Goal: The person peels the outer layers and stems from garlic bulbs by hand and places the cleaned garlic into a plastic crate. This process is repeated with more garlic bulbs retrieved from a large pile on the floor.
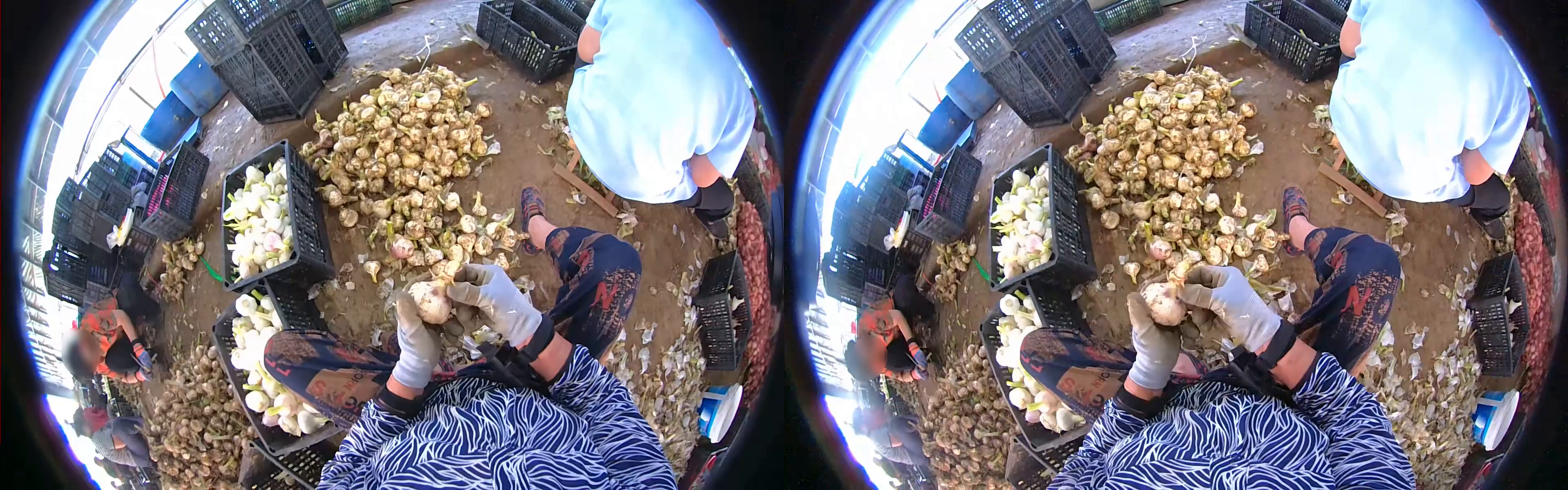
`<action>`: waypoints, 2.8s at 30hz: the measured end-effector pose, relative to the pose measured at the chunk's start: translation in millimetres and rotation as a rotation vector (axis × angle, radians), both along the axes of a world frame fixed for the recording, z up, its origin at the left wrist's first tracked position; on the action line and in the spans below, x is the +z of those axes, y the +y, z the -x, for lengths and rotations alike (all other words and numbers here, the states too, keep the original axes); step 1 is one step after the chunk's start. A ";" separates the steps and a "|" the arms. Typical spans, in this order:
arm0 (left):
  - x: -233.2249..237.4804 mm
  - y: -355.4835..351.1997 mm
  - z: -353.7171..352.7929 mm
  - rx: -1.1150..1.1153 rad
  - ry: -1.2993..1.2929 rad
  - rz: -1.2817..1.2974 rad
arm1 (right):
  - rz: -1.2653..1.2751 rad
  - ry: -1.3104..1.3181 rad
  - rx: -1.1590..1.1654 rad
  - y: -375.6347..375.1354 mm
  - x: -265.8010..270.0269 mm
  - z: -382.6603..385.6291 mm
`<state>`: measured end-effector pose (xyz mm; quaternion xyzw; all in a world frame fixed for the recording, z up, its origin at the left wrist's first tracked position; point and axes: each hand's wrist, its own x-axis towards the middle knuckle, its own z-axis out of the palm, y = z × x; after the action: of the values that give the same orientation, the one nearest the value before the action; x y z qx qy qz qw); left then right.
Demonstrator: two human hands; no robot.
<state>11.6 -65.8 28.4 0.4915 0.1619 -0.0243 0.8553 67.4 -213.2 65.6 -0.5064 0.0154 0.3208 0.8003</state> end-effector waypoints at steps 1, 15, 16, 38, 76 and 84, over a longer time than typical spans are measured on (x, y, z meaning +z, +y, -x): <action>1.4 -0.9 -0.9 0.014 0.045 -0.014 | -0.050 0.027 0.017 -1.6 -2.7 -0.8; -1.7 -3.8 -7.5 0.085 -0.055 0.080 | 0.093 -0.056 0.019 0.7 10.7 0.2; 0.3 -0.1 -6.9 0.006 -0.055 0.148 | 0.052 -0.030 0.033 -0.9 9.8 0.5; 15.9 20.5 -15.7 -0.296 0.170 0.499 | 0.480 -0.559 -0.127 -7.5 -16.5 -8.7; 14.6 18.8 11.2 -0.256 -0.003 0.230 | 0.653 -0.854 -0.093 -4.6 -16.8 -11.3; 9.1 14.7 9.5 -0.367 0.010 0.247 | 0.040 -0.081 0.092 -22.4 3.2 -24.8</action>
<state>2.1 -51.1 37.5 0.4041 0.0696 -0.2017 0.8895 92.2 -235.6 68.8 -0.5349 -0.0340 0.3359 0.7745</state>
